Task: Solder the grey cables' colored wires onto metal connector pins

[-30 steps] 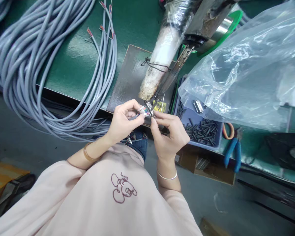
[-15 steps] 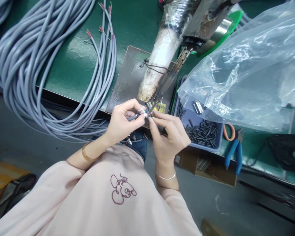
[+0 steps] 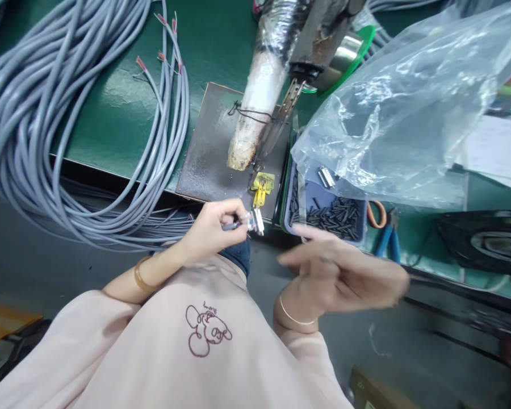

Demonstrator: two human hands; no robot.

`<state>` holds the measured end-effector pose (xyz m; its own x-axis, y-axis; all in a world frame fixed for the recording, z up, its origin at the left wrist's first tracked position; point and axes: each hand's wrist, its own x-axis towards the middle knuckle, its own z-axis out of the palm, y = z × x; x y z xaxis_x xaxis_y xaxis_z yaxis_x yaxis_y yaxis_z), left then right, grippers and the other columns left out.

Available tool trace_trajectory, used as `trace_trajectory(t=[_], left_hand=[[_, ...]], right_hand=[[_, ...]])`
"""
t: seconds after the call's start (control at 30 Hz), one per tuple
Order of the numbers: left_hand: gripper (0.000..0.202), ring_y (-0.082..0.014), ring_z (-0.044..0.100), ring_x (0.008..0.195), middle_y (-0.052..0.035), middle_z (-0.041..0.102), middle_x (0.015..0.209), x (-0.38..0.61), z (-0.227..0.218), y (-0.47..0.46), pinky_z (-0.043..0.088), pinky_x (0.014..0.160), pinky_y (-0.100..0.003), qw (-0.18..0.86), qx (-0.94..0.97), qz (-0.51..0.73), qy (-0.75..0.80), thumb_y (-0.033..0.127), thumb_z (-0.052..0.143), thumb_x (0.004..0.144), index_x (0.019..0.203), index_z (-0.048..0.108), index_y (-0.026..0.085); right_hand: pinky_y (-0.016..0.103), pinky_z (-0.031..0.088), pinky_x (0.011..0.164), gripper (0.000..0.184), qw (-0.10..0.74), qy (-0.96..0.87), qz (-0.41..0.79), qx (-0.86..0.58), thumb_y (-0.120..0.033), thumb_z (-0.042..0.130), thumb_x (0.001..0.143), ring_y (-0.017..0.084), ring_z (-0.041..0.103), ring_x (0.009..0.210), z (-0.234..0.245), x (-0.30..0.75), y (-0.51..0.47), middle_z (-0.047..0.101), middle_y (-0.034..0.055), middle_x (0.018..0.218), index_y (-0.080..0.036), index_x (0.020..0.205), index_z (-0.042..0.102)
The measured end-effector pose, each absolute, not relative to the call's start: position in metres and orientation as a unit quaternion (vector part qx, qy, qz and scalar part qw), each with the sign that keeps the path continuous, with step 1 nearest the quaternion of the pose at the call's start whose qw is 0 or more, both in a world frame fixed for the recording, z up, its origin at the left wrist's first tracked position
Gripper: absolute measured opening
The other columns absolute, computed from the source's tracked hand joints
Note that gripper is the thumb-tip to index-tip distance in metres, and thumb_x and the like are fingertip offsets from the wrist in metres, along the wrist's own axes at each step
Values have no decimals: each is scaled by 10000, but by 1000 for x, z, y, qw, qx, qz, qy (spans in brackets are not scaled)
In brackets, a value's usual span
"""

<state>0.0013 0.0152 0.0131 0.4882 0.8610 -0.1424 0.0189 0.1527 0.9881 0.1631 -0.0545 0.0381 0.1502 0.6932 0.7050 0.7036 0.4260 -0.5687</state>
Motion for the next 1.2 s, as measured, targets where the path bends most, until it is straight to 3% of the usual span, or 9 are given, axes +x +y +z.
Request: trace_trajectory(t=[0.07,0.13,0.27,0.4,0.47,0.67,0.93,1.03,1.2], left_hand=[[42,-50,375,521,16,592,681,-1,9,4,292,518,-203,645,622,273,351,170,624,752,727,593,155],[46,-67,454,577,-12,665,779,-5,3,-5,348,566,-208,624,684,230,300,152,607,790,771,649,152],[208,-125,635,777,-53,760,942,-15,-6,-11,450,702,-222,604,741,151,251,149,572,861,960,754,173],[238,-80,545,561,-60,775,856,-24,11,-3,406,547,-199,700,687,26,194,254,636,882,1014,792,133],[225,-75,505,528,-55,744,756,-28,32,1,364,494,-191,731,662,17,164,281,691,844,952,808,122],[101,-64,467,457,-48,700,651,-27,67,-9,340,426,-193,815,513,170,210,245,784,780,801,786,146],[266,-12,376,359,-3,661,579,1,7,-15,216,357,-162,764,338,365,410,290,883,597,711,710,123],[241,-21,386,391,6,638,546,3,7,-14,245,373,-167,745,377,357,418,279,866,592,710,737,114],[180,-43,455,466,-10,642,577,5,12,-16,316,442,-174,712,429,366,419,256,815,597,677,750,109]], right_hand=[[316,491,464,161,583,-649,-17,-489,-273,548,989,105,367,316,51,166,-71,511,-106,468,-300,924,692],[301,327,401,159,584,-645,-44,-492,-272,543,983,107,253,303,63,168,-85,373,-115,429,-322,924,682],[280,379,504,127,436,-656,-75,-612,-222,600,942,126,530,472,71,190,-85,606,-33,596,-274,875,694],[294,407,601,159,185,-644,-52,-741,-326,639,918,182,649,658,55,234,-48,710,37,738,-215,814,685],[309,429,658,97,143,-623,-4,-769,-290,676,858,218,679,763,45,254,-30,751,66,854,-210,802,682],[305,431,674,75,211,-612,50,-761,-192,686,734,182,601,665,33,269,-14,699,20,725,-219,693,630],[241,353,508,90,465,-543,84,-694,-290,675,821,89,450,508,49,217,-52,655,-20,710,-211,780,667],[240,332,470,92,447,-587,202,-644,-282,684,843,87,447,504,49,190,-64,678,-7,739,-207,795,709],[239,395,540,165,423,-633,217,-611,-248,627,920,104,539,607,41,167,-62,664,-2,736,-197,778,694]])
